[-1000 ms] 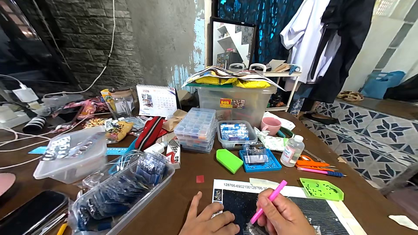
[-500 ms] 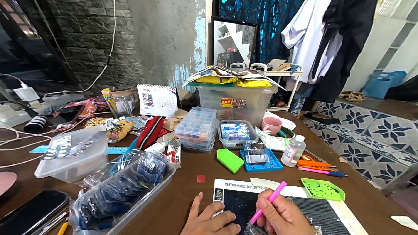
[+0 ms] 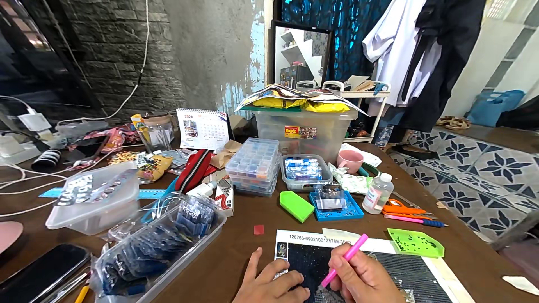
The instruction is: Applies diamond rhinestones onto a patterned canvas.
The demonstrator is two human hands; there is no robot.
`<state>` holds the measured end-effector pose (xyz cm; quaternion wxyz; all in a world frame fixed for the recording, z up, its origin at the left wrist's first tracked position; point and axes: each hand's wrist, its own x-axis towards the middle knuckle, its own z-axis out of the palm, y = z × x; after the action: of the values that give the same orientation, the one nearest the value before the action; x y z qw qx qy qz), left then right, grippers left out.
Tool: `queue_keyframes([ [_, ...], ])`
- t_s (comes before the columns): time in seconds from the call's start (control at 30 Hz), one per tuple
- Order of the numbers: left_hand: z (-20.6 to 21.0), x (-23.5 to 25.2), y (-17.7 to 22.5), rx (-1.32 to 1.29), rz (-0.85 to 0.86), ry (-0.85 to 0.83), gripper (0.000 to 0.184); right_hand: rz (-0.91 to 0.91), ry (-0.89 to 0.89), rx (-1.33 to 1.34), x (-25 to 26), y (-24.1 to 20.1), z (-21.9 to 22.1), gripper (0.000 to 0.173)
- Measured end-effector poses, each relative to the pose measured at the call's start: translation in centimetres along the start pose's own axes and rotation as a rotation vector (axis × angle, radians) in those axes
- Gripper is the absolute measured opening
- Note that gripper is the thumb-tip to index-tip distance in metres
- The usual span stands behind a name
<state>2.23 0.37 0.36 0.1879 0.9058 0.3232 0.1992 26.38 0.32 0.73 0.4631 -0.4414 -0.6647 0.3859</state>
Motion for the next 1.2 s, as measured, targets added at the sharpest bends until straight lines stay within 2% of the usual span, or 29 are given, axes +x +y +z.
queue_keyframes([
  [0.2, 0.03, -0.01, 0.02, -0.003, -0.001, 0.0, 0.042, -0.02, -0.002, -0.025, 0.01, -0.01, 0.03, 0.016],
  [0.43, 0.04, -0.02, 0.05, 0.012, 0.002, -0.011, 0.043, -0.219, 0.008, -0.085, -0.42, 0.28, 0.07, 0.021],
  [0.7, -0.04, -0.03, 0.1, 0.017, 0.001, -0.018, 0.042, -0.096, 0.007, -0.052, -0.5, -0.08, -0.15, 0.016],
  [1.07, 0.04, 0.0, 0.13, 0.025, 0.006, -0.029, 0.042, -0.105, 0.005, -0.055, -0.46, 0.13, -0.04, 0.017],
  [1.2, -0.05, 0.08, 0.41, 0.042, -0.004, -0.042, 0.042, -0.16, -0.005, -0.068, -0.56, 0.27, 0.03, 0.019],
])
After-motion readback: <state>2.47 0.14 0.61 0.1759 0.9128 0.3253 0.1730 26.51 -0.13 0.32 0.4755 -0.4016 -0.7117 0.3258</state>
